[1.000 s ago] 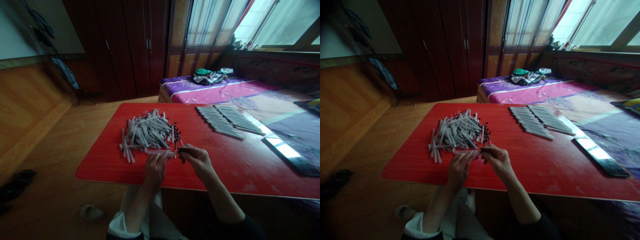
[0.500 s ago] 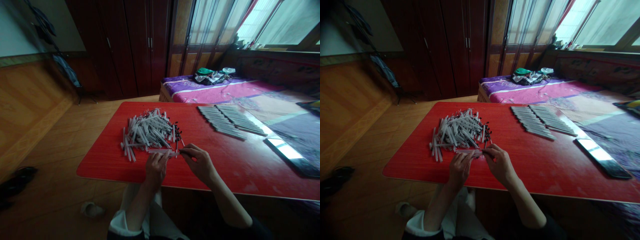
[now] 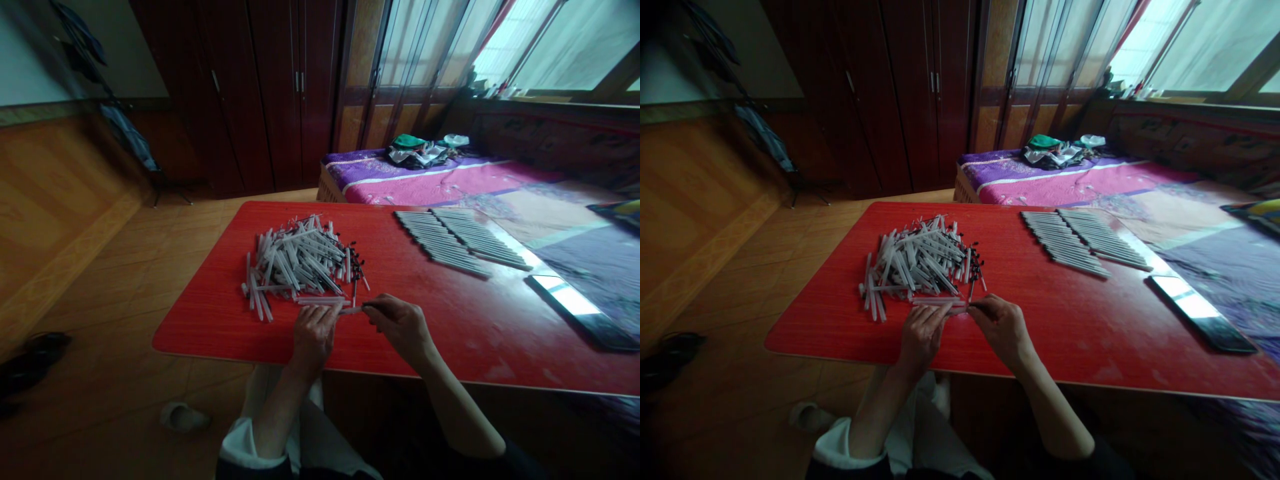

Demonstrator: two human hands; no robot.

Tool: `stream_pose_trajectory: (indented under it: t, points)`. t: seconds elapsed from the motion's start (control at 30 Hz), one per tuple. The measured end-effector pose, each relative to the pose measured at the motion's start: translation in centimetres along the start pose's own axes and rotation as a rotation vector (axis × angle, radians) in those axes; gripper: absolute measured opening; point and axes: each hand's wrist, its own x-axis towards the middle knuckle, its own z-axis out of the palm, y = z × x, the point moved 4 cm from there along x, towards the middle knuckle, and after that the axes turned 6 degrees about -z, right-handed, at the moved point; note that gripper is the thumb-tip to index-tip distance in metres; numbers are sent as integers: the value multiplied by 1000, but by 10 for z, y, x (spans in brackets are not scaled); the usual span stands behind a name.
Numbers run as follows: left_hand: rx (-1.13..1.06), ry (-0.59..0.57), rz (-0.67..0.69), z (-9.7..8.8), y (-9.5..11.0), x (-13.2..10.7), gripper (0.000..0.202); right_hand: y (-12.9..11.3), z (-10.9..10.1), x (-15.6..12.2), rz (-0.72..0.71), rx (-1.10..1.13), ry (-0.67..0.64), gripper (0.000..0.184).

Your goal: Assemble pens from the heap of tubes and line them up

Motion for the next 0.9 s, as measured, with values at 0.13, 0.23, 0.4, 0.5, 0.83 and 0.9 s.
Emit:
stream_pose_trajectory:
  t: [0.13, 0.23, 0.4, 0.5, 0.83, 0.9]
  points:
    - [-7, -3, -7, 0, -1, 0, 32, 1, -1, -3, 16, 61, 0, 25]
    - [-17, -16, -3, 1, -1, -1, 33, -1, -2, -4, 13, 23, -12, 21]
    - [-22, -16, 2, 3, -2, -3, 34, 0, -2, -6, 37, -82, 55, 23]
    - [-21, -6, -4, 2, -2, -3, 33, -2, 0, -6, 7, -18, 41, 26]
    - [-11, 15, -1, 0, -1, -1, 31, -3, 1, -7, 13, 16, 47, 25]
    - [-11, 14, 5, 0, -1, -2, 32, -2, 1, -7, 5, -18, 51, 20]
